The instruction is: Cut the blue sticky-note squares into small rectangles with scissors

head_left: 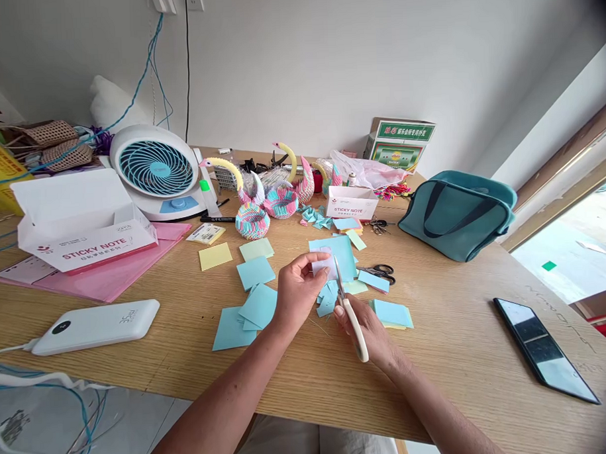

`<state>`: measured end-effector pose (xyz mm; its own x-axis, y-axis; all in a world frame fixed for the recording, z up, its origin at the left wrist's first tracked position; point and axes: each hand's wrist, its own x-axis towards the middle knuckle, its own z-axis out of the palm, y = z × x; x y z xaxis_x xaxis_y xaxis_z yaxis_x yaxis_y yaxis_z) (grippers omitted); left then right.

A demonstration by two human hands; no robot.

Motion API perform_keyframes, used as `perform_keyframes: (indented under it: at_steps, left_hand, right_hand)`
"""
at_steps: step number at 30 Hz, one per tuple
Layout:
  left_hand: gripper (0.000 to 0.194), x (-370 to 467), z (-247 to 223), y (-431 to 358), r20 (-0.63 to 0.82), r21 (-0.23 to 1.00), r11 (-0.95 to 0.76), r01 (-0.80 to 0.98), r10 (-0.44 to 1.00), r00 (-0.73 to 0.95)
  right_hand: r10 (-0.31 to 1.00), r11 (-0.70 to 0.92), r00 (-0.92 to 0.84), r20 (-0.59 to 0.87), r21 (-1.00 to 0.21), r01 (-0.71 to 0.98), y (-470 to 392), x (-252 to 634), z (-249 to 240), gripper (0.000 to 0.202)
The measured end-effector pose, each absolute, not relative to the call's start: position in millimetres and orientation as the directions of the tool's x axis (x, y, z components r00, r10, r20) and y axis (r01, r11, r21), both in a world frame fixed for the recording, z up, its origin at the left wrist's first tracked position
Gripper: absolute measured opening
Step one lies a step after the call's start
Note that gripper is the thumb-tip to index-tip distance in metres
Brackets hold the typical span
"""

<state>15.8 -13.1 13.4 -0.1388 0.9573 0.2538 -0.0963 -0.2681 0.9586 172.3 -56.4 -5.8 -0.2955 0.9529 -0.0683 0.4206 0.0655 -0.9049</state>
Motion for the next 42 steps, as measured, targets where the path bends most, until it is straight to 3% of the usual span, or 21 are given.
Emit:
perform_keyframes:
  at_steps: [42]
  left_hand:
    - [0.025, 17.0, 16.2, -13.2, 0.264, 0.954, -0.284, -0.099, 0.948, -0.178]
  right_hand:
    - [0.954, 0.103, -0.298, -0.03, -0.902, 0.42, -57.5, 173.0, 0.0, 0.048]
